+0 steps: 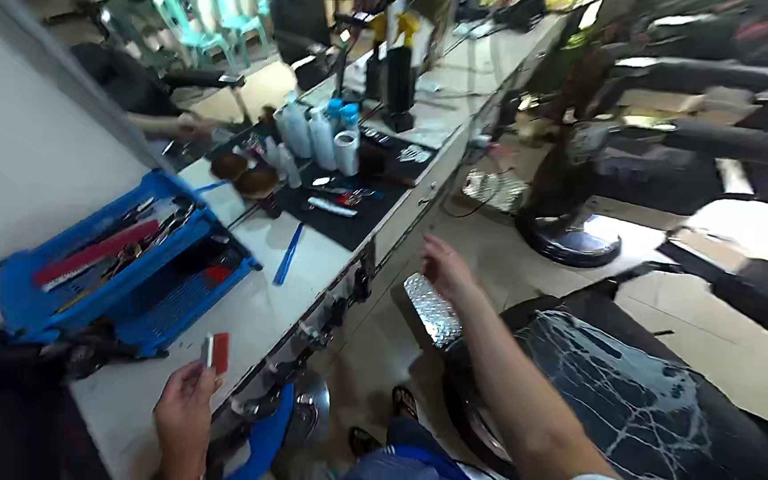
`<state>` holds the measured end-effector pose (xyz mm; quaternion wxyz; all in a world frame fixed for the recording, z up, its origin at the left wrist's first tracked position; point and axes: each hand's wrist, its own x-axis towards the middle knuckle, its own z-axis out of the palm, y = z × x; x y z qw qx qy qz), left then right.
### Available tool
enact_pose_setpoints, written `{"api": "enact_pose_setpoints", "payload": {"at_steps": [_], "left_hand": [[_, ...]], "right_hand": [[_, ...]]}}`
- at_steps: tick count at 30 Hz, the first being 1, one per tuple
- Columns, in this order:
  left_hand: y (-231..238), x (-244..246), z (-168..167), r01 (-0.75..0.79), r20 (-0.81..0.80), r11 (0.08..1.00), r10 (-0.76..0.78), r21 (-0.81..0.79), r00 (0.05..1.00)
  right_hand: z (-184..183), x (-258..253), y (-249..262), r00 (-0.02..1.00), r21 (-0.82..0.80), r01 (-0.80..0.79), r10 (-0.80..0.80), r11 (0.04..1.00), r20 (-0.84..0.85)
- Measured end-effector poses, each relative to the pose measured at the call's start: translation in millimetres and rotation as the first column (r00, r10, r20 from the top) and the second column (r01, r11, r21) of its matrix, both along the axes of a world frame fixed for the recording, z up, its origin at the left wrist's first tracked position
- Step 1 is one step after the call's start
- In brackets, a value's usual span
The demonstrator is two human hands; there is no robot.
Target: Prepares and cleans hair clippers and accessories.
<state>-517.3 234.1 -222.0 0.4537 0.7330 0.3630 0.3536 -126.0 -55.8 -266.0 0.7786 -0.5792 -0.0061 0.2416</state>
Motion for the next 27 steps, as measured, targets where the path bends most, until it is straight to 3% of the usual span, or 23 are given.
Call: {"api": "enact_pose_setpoints", "payload": {"at_steps": [3,6,8,12,17,22,24,27], "left_hand": [[0,0,5,-0.067,-0.003,0.996,0.067,-0.055,0.998],[3,2,4,-0.112,0.039,0.989,0.116,-0.096,0.992],[3,2,3,-0.124,0.046,0.986,0.130,-0.109,0.991],[3,3,2,-0.119,0.042,0.986,0.124,-0.113,0.991],[7,-3,-2,-0.079,0.095,0.990,0.090,-0.116,0.991],[12,-10,-5,-0.002,0.103,0.990,0.017,-0.141,0.995],[15,-8,-9,0.019,-0.010,0.998,-0.020,-0.052,1.000],[13,0,-7,-0.010,-0.244,0.985,0.052,0.170,0.968]], "right_hand": [[6,-24,23,0.931,-0.127,-0.305,0.324,0.944,0.170],[-11,-103,53,0.698,-0.345,-0.586,0.673,0.733,0.245],[-34,-146,79,0.604,-0.453,-0.582,0.732,0.675,0.315],[-66,-181,141,0.652,-0.501,-0.437,0.647,0.747,0.395],[-75,-175,142,0.581,-0.629,-0.493,0.766,0.601,0.276],[-33,-156,87,0.410,-0.756,-0.539,0.899,0.373,0.151],[7,-138,81,0.312,-0.810,-0.538,0.948,0.234,0.066],[64,-114,98,0.132,-0.883,-0.470,0.990,0.014,-0.054]]}}
